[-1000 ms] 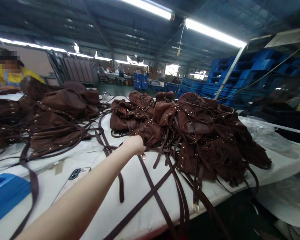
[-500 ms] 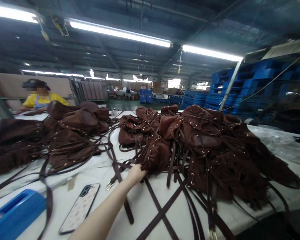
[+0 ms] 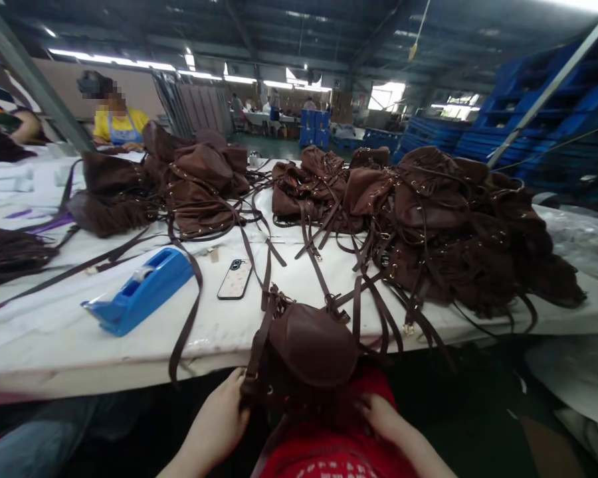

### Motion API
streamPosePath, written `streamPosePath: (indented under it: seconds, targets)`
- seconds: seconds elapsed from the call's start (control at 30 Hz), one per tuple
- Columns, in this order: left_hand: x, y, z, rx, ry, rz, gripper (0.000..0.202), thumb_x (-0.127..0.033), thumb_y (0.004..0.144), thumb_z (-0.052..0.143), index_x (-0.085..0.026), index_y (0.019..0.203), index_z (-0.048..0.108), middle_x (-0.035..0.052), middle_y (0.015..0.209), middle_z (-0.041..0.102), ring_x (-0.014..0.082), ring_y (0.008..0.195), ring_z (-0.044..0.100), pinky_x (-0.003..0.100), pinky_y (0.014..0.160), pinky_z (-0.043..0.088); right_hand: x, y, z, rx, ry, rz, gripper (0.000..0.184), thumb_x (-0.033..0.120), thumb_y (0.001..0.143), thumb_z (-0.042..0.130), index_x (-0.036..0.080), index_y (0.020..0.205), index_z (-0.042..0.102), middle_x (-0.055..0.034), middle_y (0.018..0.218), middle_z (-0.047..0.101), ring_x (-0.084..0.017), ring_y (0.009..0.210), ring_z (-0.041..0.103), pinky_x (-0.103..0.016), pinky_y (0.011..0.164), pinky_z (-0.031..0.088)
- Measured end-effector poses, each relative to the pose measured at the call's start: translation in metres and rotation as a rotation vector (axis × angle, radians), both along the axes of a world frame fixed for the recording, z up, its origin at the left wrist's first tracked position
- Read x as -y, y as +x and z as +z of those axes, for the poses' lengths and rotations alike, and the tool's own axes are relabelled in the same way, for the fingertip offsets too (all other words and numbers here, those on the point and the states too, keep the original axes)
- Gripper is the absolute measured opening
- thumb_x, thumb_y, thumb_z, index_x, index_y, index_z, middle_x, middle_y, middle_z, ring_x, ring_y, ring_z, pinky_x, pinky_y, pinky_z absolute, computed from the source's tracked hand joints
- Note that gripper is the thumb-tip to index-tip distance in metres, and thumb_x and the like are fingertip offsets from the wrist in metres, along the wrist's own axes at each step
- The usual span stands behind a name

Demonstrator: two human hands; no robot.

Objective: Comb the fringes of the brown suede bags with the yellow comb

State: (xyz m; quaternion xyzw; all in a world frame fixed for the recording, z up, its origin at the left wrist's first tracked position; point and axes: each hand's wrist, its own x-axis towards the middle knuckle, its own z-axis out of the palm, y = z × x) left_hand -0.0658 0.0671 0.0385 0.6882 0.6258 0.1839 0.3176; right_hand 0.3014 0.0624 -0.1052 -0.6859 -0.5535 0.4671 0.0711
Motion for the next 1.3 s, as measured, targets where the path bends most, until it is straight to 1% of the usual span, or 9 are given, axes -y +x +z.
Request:
streamPosePath:
  seconds: [0.13,0.27,0.37,0.5,0.63,0.77,1.0,1.2,1.3]
  targets:
    - [-0.002,-0.005,-0.019,0.203,0.003,0.052,0.05,-0.022,0.072,0.053,-0.021,0.123,0.049,0.0076,0.124,0.055,0.0233,0.118,0.05,0.035,0.103,0.038,0.011,0.018,0.027,-0.163,-0.145,0.04,0.02,0.033,0.079,0.051,0.02,0.089,0.064,0.0015,0.046,0.055,-0.01,0.031,0.043,-0.019,0.034,0.027]
    - [-0.01,0.011,-0.019,0.207,-0.002,0.013,0.022,-0.019,0.076,0.046,-0.02,0.093,0.061,0.0062,0.101,0.063,0.0218,0.1,0.059,0.033,0.091,0.046,0.021,0.041,0.055,-0.142,-0.147,0.033,0.02,0.033,0.078,0.051,0.02,0.089,0.062,0.0009,0.047,0.055,-0.01,0.032,0.043,-0.019,0.035,0.029]
    - [-0.007,0.019,0.006,0.205,0.094,-0.092,0.026,-0.012,0.073,0.045,-0.02,0.09,0.063,0.0063,0.108,0.06,0.0205,0.104,0.057,0.032,0.095,0.045,0.026,0.062,0.072,-0.006,-0.226,0.105,0.012,0.024,0.073,0.054,0.019,0.082,0.06,0.0024,0.046,0.053,-0.009,0.031,0.041,-0.019,0.035,0.031]
    - [0.016,0.002,0.061,0.17,0.29,-0.094,0.041,-0.007,0.071,0.043,-0.022,0.105,0.062,0.0057,0.136,0.043,0.023,0.125,0.044,0.039,0.108,0.034,0.026,0.081,0.105,0.24,-0.298,0.228,0.01,0.02,0.072,0.055,0.017,0.08,0.061,0.003,0.046,0.053,-0.008,0.031,0.042,-0.018,0.036,0.031]
    - [0.049,-0.02,0.087,0.146,0.305,-0.161,0.043,-0.005,0.072,0.044,-0.026,0.104,0.064,0.0019,0.145,0.034,0.0241,0.129,0.04,0.039,0.107,0.036,0.015,0.058,0.149,0.132,0.068,0.3,0.016,0.027,0.081,0.051,0.016,0.081,0.062,-0.0031,0.066,0.065,-0.013,0.053,0.059,-0.021,0.048,0.042]
    - [0.081,-0.029,0.059,0.072,0.139,-0.147,0.036,-0.007,0.073,0.046,-0.025,0.097,0.066,0.0036,0.14,0.041,0.0241,0.126,0.044,0.039,0.105,0.04,0.001,-0.006,0.167,-0.283,0.266,0.266,0.029,0.035,0.081,0.056,0.016,0.102,0.061,-0.0077,0.097,0.069,-0.021,0.088,0.063,-0.03,0.078,0.05]
    - [0.124,-0.074,-0.011,0.24,-0.093,0.054,0.017,-0.023,0.077,0.057,-0.022,0.088,0.069,0.0049,0.142,0.039,0.024,0.128,0.042,0.037,0.106,0.037,-0.03,-0.128,0.137,-0.411,0.449,0.506,0.036,0.014,0.065,0.063,0.015,0.101,0.062,-0.0049,0.097,0.067,-0.02,0.088,0.061,-0.031,0.082,0.047]
    - [0.141,-0.123,-0.018,0.109,-0.343,0.082,0.027,-0.018,0.068,0.049,-0.02,0.086,0.07,0.0052,0.135,0.049,0.0233,0.122,0.049,0.036,0.105,0.038,-0.025,-0.183,0.121,-0.447,0.191,0.842,0.027,0.015,0.069,0.055,0.014,0.095,0.062,-0.0014,0.084,0.067,-0.014,0.073,0.06,-0.02,0.063,0.044]
    - [0.132,-0.132,-0.012,-0.109,-0.249,0.236,0.029,-0.016,0.066,0.043,-0.018,0.082,0.067,0.007,0.124,0.058,0.0228,0.114,0.055,0.036,0.104,0.038,0.0,-0.185,0.119,-0.418,0.198,1.01,0.019,0.014,0.068,0.054,0.015,0.084,0.063,0.0002,0.076,0.066,-0.013,0.068,0.058,-0.019,0.061,0.042]
